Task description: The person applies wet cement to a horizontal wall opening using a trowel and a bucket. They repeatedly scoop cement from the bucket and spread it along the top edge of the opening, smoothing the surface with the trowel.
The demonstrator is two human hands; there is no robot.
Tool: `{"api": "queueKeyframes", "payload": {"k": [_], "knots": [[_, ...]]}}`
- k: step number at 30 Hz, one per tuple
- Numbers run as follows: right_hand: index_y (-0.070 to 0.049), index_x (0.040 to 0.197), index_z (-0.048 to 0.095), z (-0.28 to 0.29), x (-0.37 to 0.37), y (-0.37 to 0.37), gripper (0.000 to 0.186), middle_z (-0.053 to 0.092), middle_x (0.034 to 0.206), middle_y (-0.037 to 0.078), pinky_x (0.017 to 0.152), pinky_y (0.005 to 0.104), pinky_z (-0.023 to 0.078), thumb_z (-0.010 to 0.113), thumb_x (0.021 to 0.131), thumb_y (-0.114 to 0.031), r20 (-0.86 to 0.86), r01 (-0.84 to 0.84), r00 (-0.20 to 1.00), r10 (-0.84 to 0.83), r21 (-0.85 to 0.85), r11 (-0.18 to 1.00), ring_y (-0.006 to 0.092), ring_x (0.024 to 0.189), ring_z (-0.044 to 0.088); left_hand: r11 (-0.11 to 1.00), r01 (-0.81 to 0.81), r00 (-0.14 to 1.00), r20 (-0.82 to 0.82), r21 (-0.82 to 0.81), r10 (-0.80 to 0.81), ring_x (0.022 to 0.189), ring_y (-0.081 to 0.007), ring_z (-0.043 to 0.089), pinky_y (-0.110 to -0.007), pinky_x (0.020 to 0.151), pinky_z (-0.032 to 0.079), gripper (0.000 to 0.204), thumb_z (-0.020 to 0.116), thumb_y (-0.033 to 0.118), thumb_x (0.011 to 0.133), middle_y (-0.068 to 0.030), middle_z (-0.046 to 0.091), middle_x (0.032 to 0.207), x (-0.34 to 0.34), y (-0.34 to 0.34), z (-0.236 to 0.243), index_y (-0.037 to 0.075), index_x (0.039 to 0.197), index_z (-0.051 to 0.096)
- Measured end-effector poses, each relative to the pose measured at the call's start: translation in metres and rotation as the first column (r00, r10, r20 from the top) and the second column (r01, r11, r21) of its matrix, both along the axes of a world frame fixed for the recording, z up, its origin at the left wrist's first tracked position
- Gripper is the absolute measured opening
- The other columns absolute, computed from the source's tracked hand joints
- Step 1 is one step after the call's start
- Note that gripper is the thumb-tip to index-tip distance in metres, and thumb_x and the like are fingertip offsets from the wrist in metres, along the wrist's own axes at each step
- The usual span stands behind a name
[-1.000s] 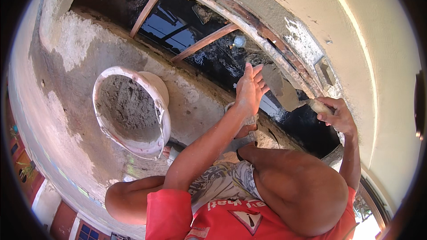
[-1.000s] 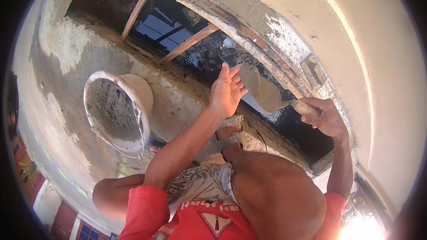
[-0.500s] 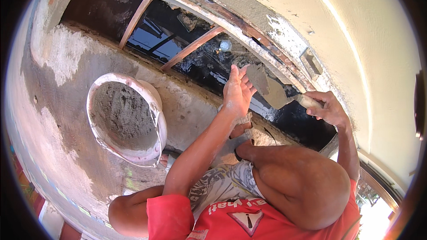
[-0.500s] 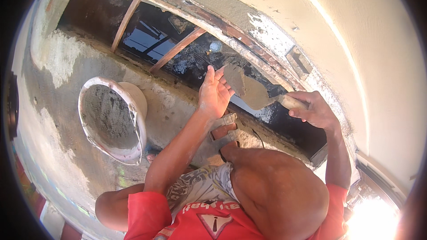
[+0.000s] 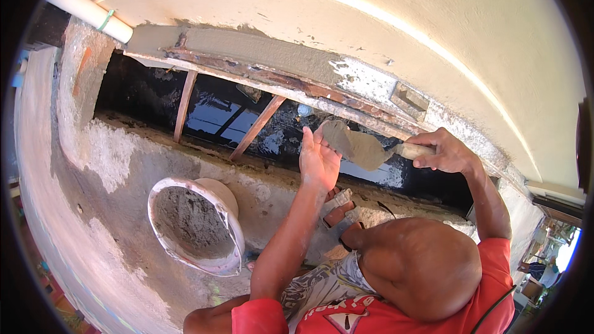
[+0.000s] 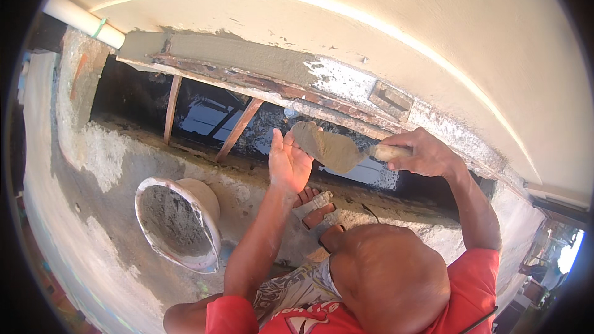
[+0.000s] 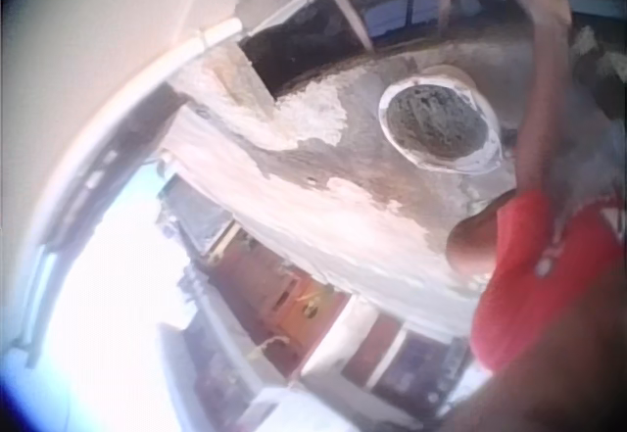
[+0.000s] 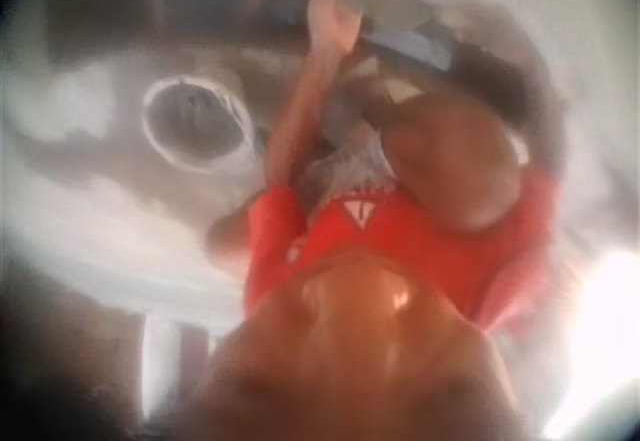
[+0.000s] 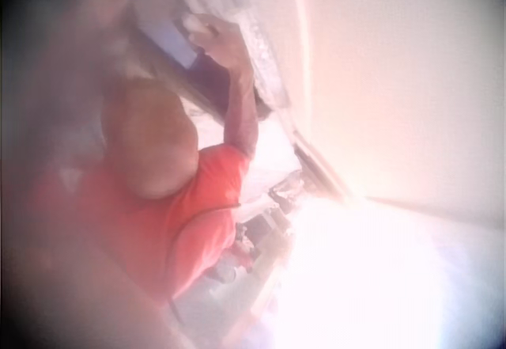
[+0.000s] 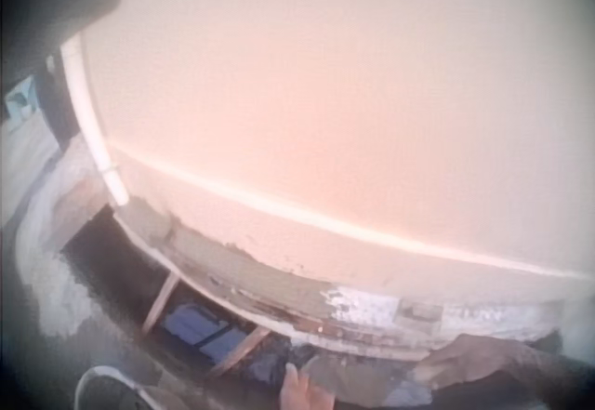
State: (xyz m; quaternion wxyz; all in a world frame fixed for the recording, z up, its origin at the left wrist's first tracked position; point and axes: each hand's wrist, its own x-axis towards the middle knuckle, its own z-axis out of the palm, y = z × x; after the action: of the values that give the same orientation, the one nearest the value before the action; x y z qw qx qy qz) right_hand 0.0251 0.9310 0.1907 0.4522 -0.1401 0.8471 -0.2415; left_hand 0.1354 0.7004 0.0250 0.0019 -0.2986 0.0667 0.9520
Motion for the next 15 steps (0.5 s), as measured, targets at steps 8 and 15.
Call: {"api": "queueKeyframes", "payload": {"k": [8, 15], "knots": [[-0.004, 0.121, 0.067, -0.021, -0.012, 0.021, 0.050, 0.071, 0.111, 0.017, 0.089, 0.0375, 0.051, 0.079, 0.077, -0.024, -0.070, -0.081, 0.995, 0.073, -0.118, 0.990, 0.0310, 0.100, 0.068, 0.999, 0.033, 0.999, -0.033, -0.036, -0.035, 0.133, -0.0371, 0.045, -0.053, 0.112, 0.033, 0.064, 0.030, 0.052, 0.104, -0.0195, 0.050, 0.140, -0.015, 0.002, 0.000, -0.002, 0.134, 0.045], [-0.006, 0.122, 0.066, -0.037, -0.019, 0.027, 0.048, 0.071, 0.096, 0.020, 0.076, 0.0426, 0.052, 0.078, 0.079, -0.025, -0.078, -0.123, 0.991, 0.108, -0.218, 0.968, 0.0364, 0.084, 0.069, 0.999, 0.021, 1.000, 0.011, -0.036, -0.020, 0.134, -0.0368, 0.044, -0.052, 0.114, 0.031, 0.063, 0.034, 0.050, 0.104, -0.0212, 0.050, 0.141, -0.016, 0.000, -0.001, -0.005, 0.136, 0.043]]}}
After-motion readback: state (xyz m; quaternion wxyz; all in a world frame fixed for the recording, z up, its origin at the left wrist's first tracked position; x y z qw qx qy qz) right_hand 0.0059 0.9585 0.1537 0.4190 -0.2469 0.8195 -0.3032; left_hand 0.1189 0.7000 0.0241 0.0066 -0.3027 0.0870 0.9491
